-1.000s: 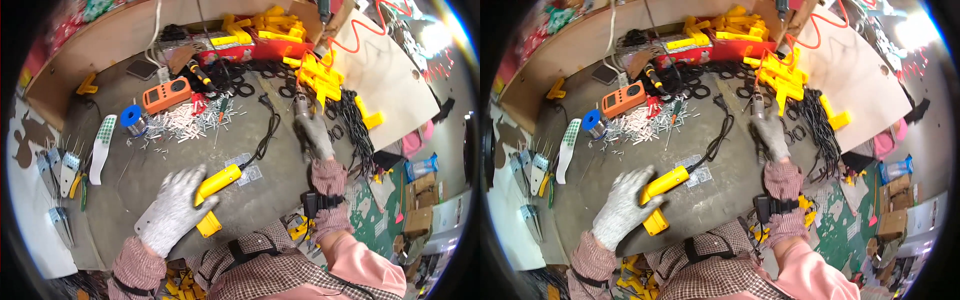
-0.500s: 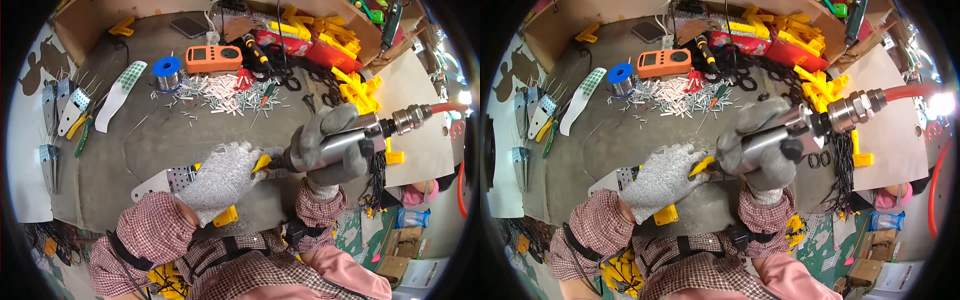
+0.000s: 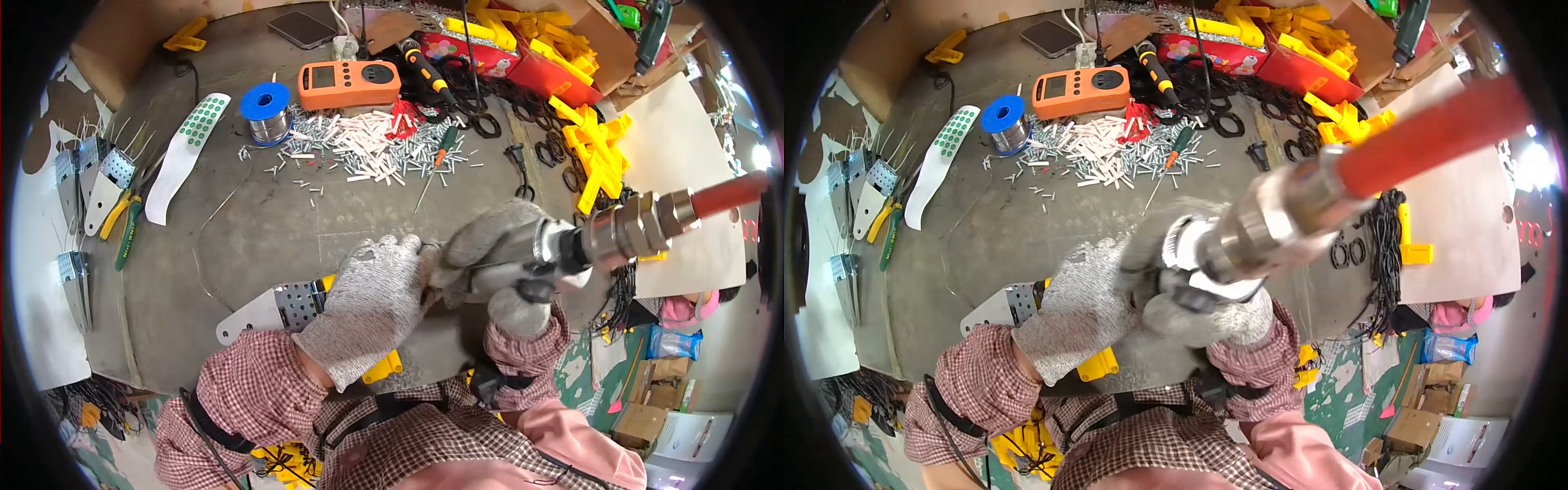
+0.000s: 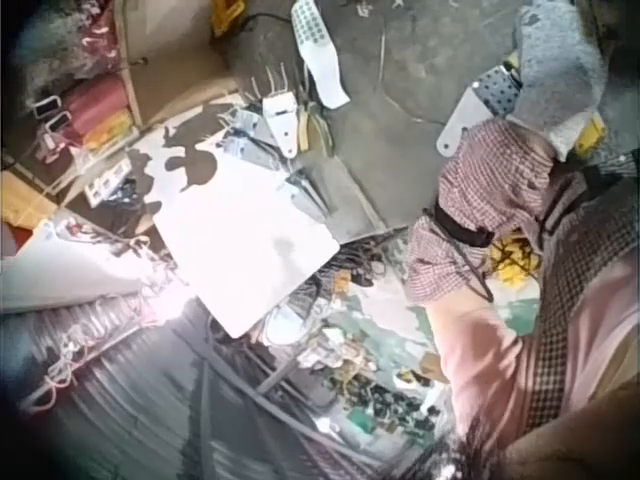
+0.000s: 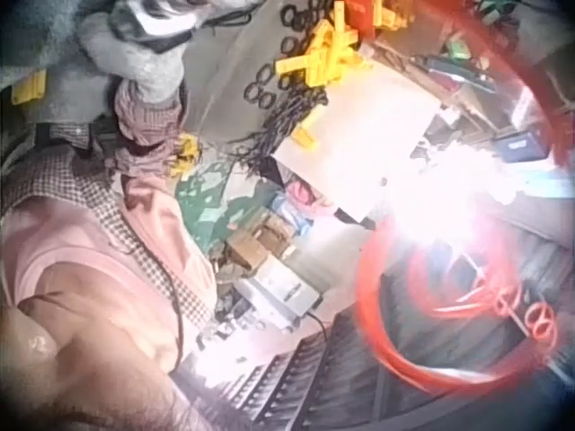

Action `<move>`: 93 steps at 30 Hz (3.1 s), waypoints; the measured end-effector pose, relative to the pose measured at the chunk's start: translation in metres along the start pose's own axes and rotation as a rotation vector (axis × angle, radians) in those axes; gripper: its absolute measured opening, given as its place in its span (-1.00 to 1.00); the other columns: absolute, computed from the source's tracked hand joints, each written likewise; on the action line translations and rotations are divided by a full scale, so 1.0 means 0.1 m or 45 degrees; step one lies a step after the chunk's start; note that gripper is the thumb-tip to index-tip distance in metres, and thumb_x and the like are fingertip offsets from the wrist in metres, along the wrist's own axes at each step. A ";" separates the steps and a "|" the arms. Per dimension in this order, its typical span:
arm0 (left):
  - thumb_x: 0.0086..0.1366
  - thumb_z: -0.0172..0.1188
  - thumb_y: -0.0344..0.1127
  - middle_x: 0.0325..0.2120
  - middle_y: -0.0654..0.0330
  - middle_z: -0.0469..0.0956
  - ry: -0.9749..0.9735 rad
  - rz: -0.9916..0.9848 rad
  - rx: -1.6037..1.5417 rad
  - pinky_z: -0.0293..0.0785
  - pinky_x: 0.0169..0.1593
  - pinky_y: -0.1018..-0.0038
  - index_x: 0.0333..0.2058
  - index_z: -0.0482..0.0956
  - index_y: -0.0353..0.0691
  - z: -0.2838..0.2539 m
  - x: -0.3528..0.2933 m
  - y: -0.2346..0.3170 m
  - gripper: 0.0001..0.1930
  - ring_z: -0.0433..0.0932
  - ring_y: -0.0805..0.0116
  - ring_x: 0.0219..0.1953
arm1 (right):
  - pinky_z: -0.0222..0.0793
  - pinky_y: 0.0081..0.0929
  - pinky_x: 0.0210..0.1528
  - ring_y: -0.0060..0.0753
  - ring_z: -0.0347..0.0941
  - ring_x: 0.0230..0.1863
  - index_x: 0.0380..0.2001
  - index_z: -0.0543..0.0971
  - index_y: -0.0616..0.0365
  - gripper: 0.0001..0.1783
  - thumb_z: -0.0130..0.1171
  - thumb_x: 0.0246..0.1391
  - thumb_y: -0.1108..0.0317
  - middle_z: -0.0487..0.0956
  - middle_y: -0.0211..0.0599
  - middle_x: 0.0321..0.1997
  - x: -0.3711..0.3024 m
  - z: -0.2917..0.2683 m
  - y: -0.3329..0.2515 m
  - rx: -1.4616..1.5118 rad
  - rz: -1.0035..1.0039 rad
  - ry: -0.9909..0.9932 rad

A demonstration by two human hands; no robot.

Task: The worker assembles an electronic component, soldering wires, attaching a plastic housing, and using a pneumatic screwdriver.

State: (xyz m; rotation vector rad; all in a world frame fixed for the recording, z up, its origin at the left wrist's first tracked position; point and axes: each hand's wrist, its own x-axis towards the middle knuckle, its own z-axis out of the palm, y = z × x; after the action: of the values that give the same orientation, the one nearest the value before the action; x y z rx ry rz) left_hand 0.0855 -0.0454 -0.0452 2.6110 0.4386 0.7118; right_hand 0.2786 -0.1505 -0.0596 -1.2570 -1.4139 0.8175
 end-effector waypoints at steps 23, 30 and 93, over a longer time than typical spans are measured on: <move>0.19 0.32 -0.10 -0.16 0.05 0.52 -0.343 -0.200 -0.046 0.48 -0.03 0.18 0.06 0.52 -0.22 0.00 0.10 0.06 -0.50 0.54 0.05 -0.12 | 0.48 -0.44 -0.48 -0.39 0.44 -0.56 0.00 0.48 0.07 -0.46 0.30 0.03 0.02 0.52 -0.16 -0.44 0.38 -0.09 -0.57 0.802 -0.342 0.330; 0.19 0.32 -0.07 -0.20 0.03 0.55 -0.276 -0.255 -0.066 0.47 0.00 0.15 -0.05 0.56 -0.20 -0.06 0.07 0.03 -0.57 0.56 0.01 -0.12 | 0.44 -0.38 -0.49 -0.44 0.48 -0.39 0.14 0.44 0.07 -0.39 0.25 0.12 -0.02 0.55 -0.28 -0.18 0.64 -0.01 -0.72 0.402 -0.468 -0.047; 0.19 0.39 -0.06 -0.13 -0.02 0.60 -0.272 -0.510 -0.711 0.54 0.02 0.22 0.07 0.53 -0.19 -0.61 -0.54 -0.46 -0.47 0.59 -0.01 -0.03 | 0.57 -0.38 -0.53 -0.30 0.61 -0.44 -0.01 0.47 0.25 -0.48 0.30 0.15 0.06 0.63 -0.11 -0.33 1.05 0.62 -1.16 0.611 -0.631 -0.181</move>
State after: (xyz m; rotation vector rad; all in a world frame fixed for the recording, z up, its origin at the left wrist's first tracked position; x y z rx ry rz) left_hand -0.0008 -0.0093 -0.0398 1.9656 0.5773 0.3484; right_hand 0.1962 -0.0667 0.0607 -0.4631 -1.4439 0.8393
